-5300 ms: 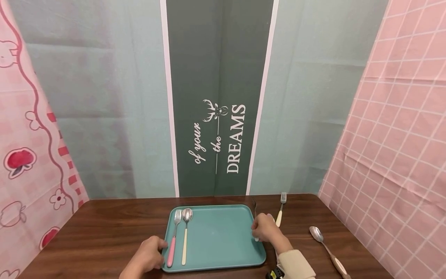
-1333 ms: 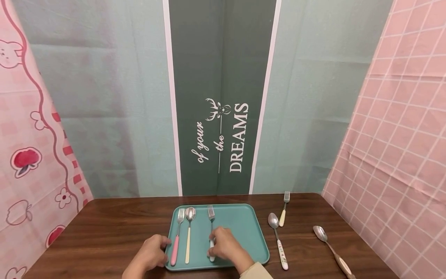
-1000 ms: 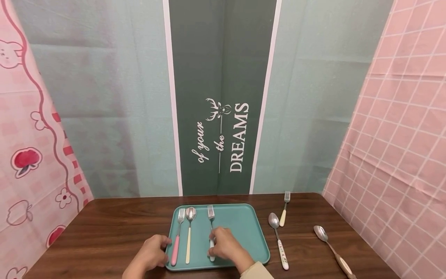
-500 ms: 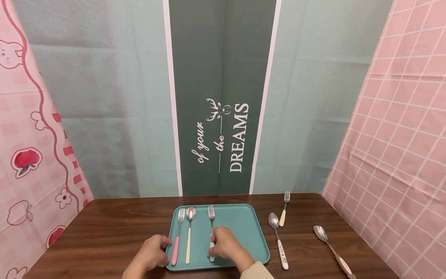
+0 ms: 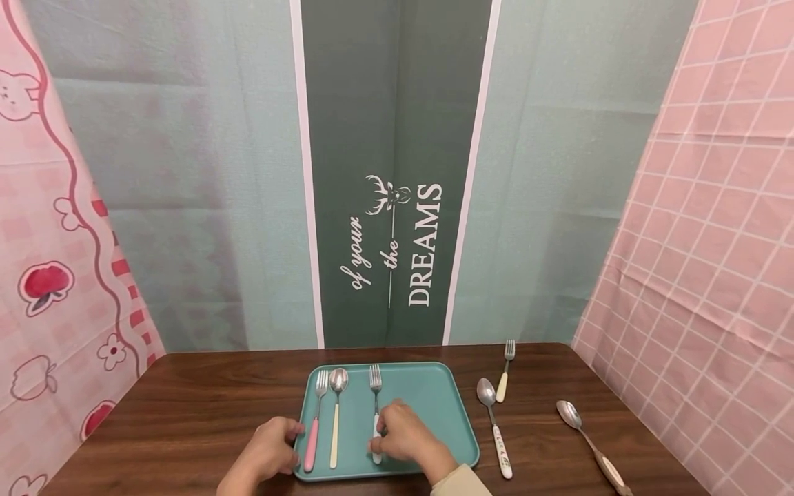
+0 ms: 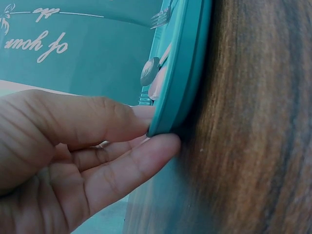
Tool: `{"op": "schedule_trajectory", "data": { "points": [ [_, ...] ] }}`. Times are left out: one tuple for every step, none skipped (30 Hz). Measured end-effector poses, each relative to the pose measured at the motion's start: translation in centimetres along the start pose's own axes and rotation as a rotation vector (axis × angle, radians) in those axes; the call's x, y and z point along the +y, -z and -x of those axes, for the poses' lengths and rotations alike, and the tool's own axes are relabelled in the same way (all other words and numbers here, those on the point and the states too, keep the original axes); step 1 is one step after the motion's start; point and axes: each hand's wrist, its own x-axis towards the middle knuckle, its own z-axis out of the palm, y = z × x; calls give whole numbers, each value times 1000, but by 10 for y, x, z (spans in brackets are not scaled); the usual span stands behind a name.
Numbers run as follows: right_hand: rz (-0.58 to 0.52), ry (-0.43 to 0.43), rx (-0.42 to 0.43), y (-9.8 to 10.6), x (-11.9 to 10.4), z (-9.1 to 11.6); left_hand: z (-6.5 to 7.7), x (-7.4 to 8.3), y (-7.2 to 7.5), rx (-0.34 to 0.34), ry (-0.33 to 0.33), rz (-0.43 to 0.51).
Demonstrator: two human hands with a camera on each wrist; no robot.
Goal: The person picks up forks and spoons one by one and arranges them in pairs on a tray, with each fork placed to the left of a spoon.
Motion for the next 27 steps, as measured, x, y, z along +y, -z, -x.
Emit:
{"op": "schedule_trajectory", "data": {
  "points": [
    [6,6,3,1,0,0,0,0,0,6,-7,6],
    [8,12,5,1,0,0,0,-1,0,11,-15,11],
    [9,12,5,1,0,0,0,-1,0,15,-21,14],
    [15,14,1,2,0,1,0,-1,0,19,-25,19],
    [21,13,-6,3,0,1,0,-1,0,21,-27,20],
    [32,13,-15,4,1,1,1,-1,0,22,-27,19],
    [41,11,-27,6,1,1,1,-1,0,22,-26,20],
    [51,8,-39,7,1,2,1,-1,0,19,-24,19],
    [61,4,-52,9,0,2,1,-1,0,18,-23,18],
    [73,4,-65,10,0,2,1,-1,0,16,-21,15],
    [80,2,-75,10,0,3,1,-1,0,16,-20,13],
    [86,3,-81,11,0,3,1,-1,1,16,-17,10],
    [92,5,-85,12,0,3,1,-1,1,17,-16,11],
    [103,10,-88,13,-1,4,1,-1,1,17,-16,10],
    [114,19,-90,14,-1,4,1,-1,1,20,-16,11],
    [123,26,-93,14,-1,4,1,-1,1,20,-15,10],
    [129,29,-94,15,-1,5,1,-1,1,20,-15,12],
    [137,32,-97,16,-1,6,1,-1,1,19,-16,13],
    [146,34,-102,17,-1,6,1,-2,1,18,-16,15],
    [152,35,-107,19,-1,7,1,-2,1,18,-16,16],
    [156,34,-111,20,-1,8,0,-2,1,18,-18,15],
    [165,33,-112,22,-1,9,0,-2,1,18,-19,15],
    [171,37,-112,23,0,10,0,-2,1,18,-21,15],
    [181,43,-114,26,1,11,0,-2,1,16,-19,15],
    [193,47,-116,28,2,11,-1,-2,0,15,-17,13],
    [204,52,-119,30,3,12,-1,-2,0,12,-14,10],
    [216,55,-121,32,5,13,-1,-2,0,8,-11,8]
  ]
}}
